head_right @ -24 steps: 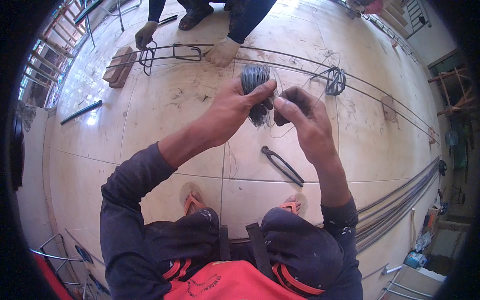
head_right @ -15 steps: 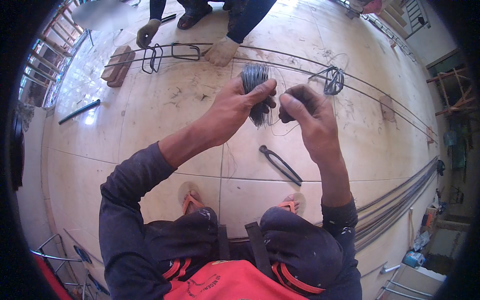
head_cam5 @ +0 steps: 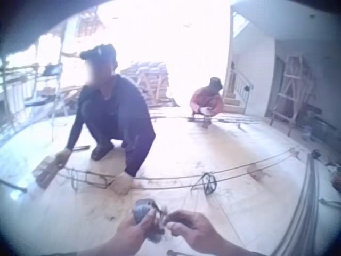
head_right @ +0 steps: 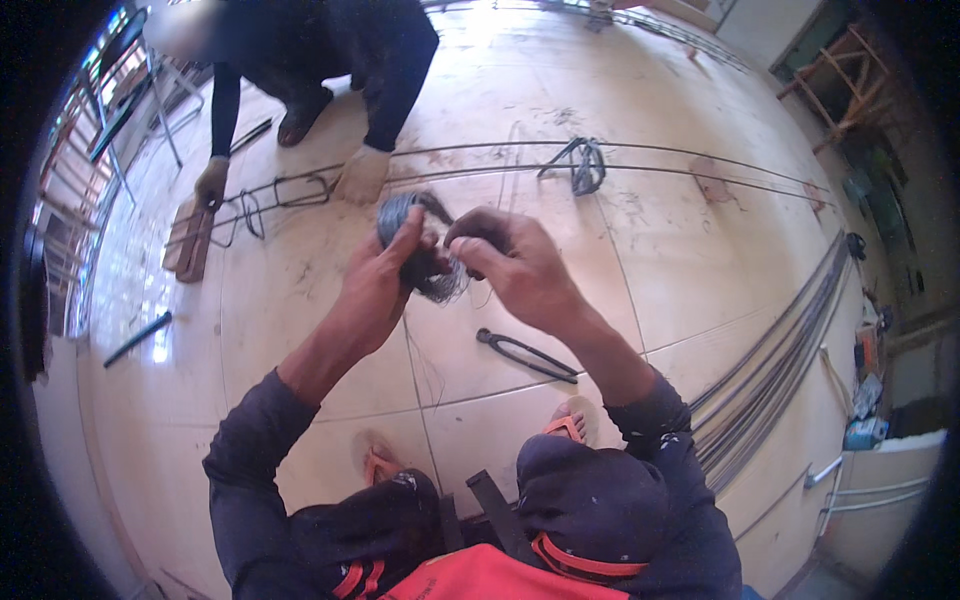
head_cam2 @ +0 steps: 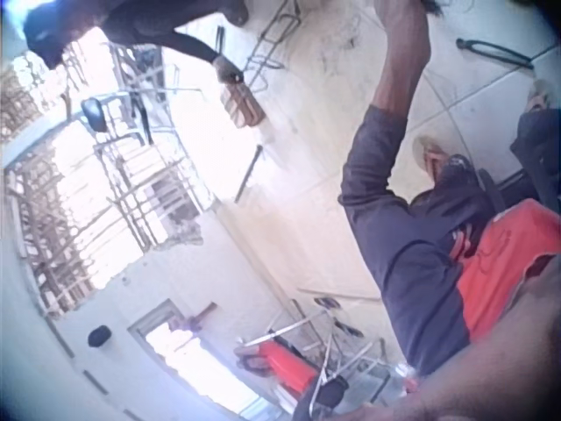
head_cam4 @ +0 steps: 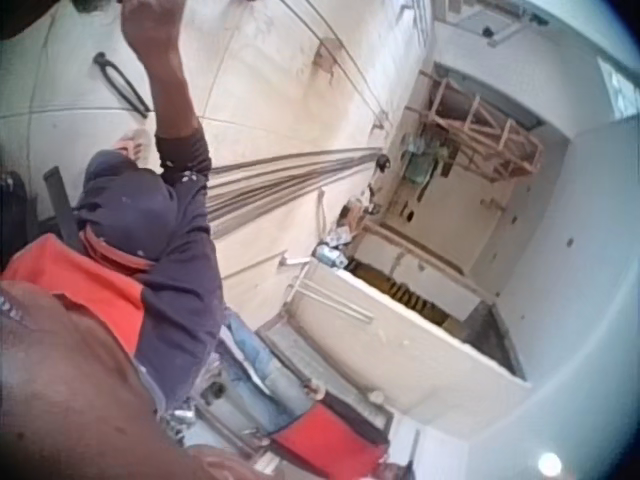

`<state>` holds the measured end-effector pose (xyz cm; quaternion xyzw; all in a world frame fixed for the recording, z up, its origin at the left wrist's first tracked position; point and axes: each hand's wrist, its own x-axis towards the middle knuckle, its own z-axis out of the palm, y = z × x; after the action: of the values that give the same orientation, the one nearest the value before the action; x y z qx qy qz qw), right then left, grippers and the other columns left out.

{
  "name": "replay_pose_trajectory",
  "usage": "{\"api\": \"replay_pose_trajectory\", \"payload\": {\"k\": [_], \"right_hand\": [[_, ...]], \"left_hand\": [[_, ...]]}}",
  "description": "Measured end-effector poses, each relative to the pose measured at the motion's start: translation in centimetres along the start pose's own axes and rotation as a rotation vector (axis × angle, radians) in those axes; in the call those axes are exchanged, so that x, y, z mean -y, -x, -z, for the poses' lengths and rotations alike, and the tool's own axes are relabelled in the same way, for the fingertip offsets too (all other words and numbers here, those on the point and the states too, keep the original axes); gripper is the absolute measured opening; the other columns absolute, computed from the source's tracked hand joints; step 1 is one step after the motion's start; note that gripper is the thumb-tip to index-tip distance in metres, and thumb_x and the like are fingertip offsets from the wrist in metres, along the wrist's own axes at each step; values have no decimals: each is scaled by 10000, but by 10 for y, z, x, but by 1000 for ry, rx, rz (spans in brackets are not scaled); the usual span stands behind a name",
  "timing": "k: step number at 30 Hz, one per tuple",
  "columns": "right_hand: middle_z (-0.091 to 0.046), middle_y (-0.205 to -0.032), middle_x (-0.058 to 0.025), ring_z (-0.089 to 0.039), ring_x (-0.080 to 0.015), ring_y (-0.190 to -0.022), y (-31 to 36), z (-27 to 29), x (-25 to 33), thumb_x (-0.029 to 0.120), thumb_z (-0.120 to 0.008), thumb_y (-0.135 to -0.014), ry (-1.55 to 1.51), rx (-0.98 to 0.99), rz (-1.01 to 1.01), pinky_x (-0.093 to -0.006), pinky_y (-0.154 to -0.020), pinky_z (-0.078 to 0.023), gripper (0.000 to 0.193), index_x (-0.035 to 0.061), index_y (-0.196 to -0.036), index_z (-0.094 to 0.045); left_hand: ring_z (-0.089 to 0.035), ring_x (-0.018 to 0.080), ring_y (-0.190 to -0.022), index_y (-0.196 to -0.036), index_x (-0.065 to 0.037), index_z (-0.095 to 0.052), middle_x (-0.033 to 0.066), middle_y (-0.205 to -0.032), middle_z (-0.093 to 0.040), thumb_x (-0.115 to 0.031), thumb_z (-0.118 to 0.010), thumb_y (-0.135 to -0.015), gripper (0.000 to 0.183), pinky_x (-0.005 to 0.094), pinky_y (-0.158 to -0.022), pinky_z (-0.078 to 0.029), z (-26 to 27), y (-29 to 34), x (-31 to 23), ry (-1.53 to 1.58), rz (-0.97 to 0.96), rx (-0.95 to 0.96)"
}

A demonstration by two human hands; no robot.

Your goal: The person sits on the floor and uses pliers to twist wire ties around a metal frame structure. They repeatedly pick up wire, wrap it around the frame, and twist it to secure the components together.

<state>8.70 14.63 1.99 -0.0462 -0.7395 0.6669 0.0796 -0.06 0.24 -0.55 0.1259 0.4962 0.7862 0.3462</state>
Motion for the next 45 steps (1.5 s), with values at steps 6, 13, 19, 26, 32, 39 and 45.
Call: {"api": "replay_pose_trajectory", "payload": {"k": [6,13,19,26,32,39,45], "right_hand": [[-583,-742,-29,-497,-72,-684,1,4,-3,307,-579,-920,-39,44,3,-236,-609,-406,333,-21,-872,-617],[-660,-844,-51,-562,-91,-699,0,6,-4,336,-661,-872,-153,139,-159,-220,-655,-450,326,18,-930,-618],[-663,-886,-42,-554,-75,-728,-19,-20,5,301,-645,-888,-155,217,-179,-225,-668,-455,287,24,-951,-607],[-664,-842,-12,-570,-59,-743,-50,-64,42,299,-610,-908,-81,442,-211,-229,-638,-451,266,41,-969,-642],[-645,-726,-58,-590,-124,-638,-78,-127,65,242,-638,-868,355,618,134,-274,-577,-454,248,-5,-900,-641],[-605,-669,-64,-552,-120,-608,-101,-179,15,271,-626,-875,52,750,8,-292,-577,-452,294,-18,-824,-605],[-622,-700,-69,-566,-125,-633,-97,-187,-85,374,-658,-813,357,926,-196,-283,-603,-467,370,7,-762,-641]], "left_hand": [[-587,158,-651,-924,-81,-513,56,-745,-575,-497,-396,-964,434,312,-674,-507,-12,-4,-8,302,193,-33],[-413,85,-515,-760,-128,-508,-42,-612,-454,-498,-373,-974,448,261,-525,-373,-11,-4,-10,298,252,-1],[-373,96,-480,-674,-140,-459,-48,-552,-396,-481,-378,-976,463,251,-496,-330,9,-10,-14,224,223,-44],[-348,87,-485,-666,-152,-410,-50,-543,-345,-394,-445,-976,395,249,-489,-314,25,34,-68,206,91,-282],[-335,55,-506,-729,-142,-407,-60,-600,-330,-309,-433,-993,313,228,-487,-298,53,112,-108,174,-151,-567],[-516,136,-635,-820,-91,-483,6,-680,-485,-361,-499,-962,306,289,-601,-445,108,118,-71,-53,-290,-836],[-543,129,-729,-1006,-79,-546,41,-778,-565,-453,-434,-962,393,293,-671,-458,164,123,63,131,-127,-728]]}}
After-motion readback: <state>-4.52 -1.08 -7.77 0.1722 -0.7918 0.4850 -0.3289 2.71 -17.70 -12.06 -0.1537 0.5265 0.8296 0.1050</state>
